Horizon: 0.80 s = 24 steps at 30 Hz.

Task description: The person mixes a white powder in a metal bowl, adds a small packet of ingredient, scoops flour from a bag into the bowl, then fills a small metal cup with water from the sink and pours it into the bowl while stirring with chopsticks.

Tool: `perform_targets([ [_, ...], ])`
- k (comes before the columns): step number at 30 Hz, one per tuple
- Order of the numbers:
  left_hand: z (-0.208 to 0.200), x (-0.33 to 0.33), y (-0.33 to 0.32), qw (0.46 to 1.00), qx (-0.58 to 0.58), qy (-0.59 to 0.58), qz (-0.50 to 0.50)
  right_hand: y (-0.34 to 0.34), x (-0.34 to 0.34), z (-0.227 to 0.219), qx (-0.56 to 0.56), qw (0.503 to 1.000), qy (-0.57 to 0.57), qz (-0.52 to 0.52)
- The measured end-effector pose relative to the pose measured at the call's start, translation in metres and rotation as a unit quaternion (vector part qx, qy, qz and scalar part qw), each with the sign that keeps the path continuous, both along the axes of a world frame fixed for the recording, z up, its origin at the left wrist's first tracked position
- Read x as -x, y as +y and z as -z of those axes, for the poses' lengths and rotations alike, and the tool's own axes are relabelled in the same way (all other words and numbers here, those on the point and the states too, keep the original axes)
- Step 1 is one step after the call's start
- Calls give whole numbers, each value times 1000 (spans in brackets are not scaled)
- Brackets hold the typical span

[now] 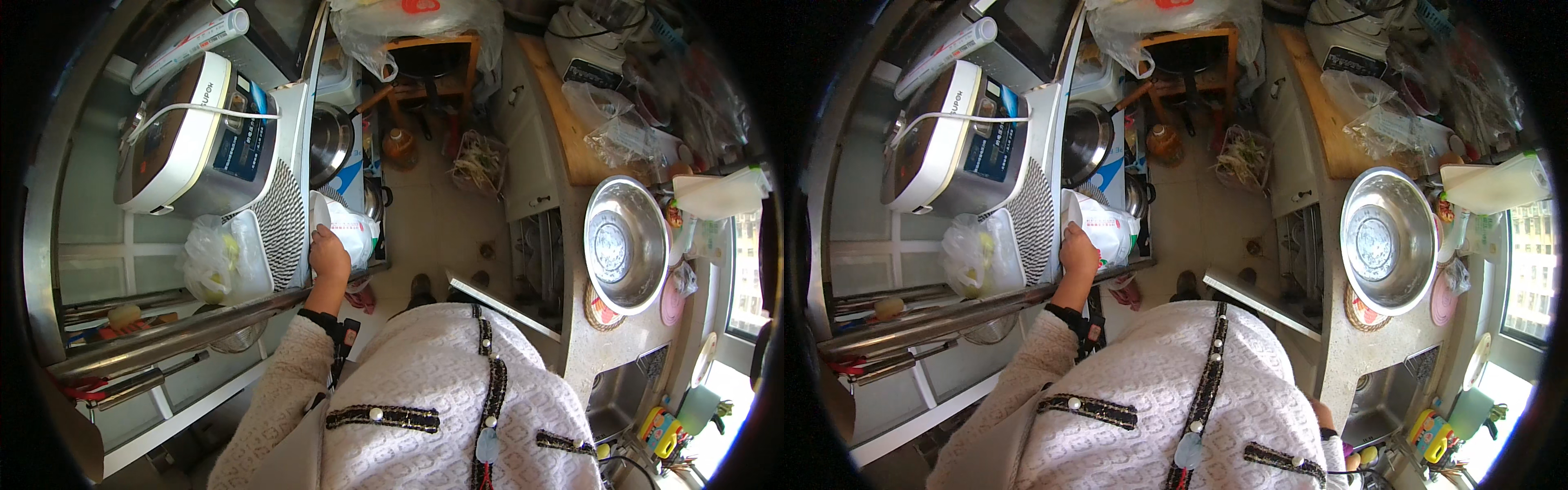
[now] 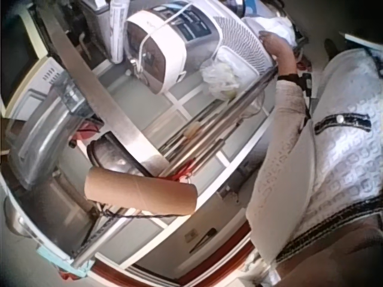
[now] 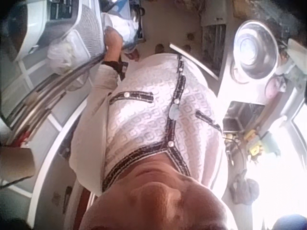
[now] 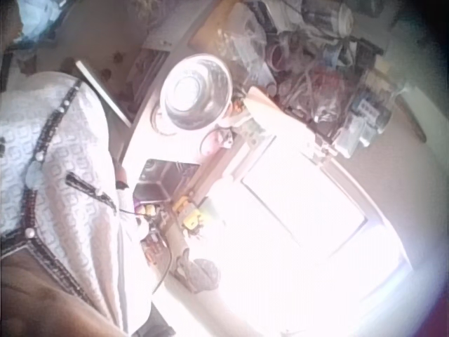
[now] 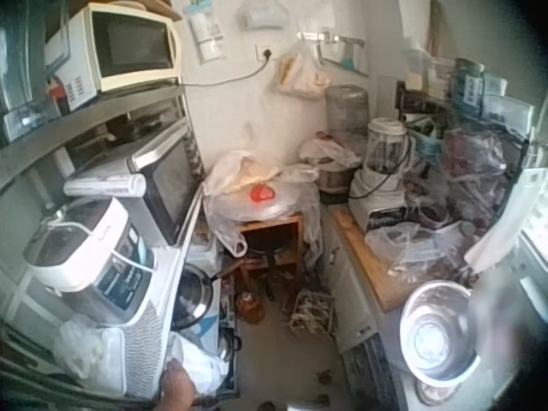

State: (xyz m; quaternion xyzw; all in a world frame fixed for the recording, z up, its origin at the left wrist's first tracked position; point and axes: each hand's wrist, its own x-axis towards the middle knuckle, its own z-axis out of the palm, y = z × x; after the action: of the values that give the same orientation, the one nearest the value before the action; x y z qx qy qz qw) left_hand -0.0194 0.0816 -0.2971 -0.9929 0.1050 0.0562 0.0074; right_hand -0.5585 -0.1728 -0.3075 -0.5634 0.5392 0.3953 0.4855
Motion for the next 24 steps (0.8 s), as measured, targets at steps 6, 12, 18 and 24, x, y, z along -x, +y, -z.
perform_targets([
  [6,22,1,-1,979,-118,-152,73,-38,-95,-51,-37,993,-43,-106],
  [12,4,-10,-3,994,-9,-32,106,-22,-231,3,-49,944,-198,-260],
  [18,-11,-6,-26,943,308,80,95,16,-284,94,-136,942,-118,-283],
  [24,-38,-3,-27,940,300,127,98,-29,-273,149,52,806,-215,-548],
])
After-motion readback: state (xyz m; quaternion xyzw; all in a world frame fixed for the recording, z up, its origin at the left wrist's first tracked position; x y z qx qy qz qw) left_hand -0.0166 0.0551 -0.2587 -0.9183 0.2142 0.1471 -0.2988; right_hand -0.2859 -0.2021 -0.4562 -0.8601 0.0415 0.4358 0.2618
